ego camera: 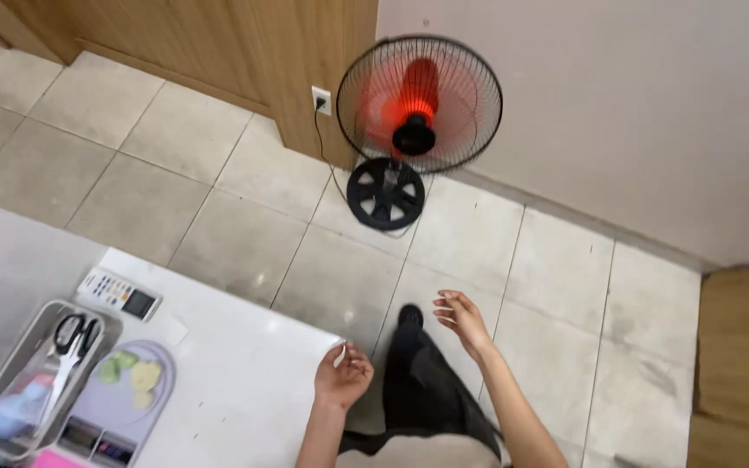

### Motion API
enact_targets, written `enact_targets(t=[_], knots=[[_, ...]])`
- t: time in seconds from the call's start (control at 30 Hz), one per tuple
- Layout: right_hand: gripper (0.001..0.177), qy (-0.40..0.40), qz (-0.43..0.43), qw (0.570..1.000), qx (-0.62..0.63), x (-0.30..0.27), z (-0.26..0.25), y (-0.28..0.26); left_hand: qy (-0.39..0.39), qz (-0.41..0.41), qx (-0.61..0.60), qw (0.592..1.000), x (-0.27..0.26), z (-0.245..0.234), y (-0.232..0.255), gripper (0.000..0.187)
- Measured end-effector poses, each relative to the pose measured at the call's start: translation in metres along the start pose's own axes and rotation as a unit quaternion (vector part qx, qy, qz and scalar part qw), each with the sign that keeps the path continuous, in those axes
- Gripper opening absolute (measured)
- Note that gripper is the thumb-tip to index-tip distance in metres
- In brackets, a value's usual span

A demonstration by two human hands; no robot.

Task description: Packaging small flower-shaped candles into decorative paper boxes.

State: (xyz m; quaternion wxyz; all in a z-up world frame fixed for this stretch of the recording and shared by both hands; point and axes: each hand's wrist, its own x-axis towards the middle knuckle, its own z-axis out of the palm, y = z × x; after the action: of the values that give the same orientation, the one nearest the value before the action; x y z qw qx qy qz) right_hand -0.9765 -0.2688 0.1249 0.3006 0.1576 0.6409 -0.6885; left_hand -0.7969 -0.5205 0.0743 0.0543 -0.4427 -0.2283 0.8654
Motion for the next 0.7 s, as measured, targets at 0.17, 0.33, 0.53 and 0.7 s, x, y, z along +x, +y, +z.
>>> enact_targets(t=[0.17, 0.33, 0.53, 0.7], knots=[[0.032, -0.064, -0.026, 0.993, -0.094, 0.08, -0.023, -0.11, 0.025, -0.031, 0.007, 0.999, 0.062, 0.108, -0.093, 0.02], [0.033, -0.105, -0.02, 0.986, -0.13, 0.134, -0.015, -0.152, -0.009, -0.07, 0.008, 0.998, 0.121, 0.151, -0.089, 0.019], [0.032, -0.106, 0.039, 0.989, -0.09, 0.191, 0.044, -0.137, -0.005, 0.019, -0.099, 0.995, 0.138, 0.209, -0.004, 0.025], [0.032, -0.253, 0.111, 0.946, -0.168, 0.249, 0.125, -0.159, -0.037, 0.141, -0.158, 0.977, 0.157, 0.237, 0.075, 0.028]])
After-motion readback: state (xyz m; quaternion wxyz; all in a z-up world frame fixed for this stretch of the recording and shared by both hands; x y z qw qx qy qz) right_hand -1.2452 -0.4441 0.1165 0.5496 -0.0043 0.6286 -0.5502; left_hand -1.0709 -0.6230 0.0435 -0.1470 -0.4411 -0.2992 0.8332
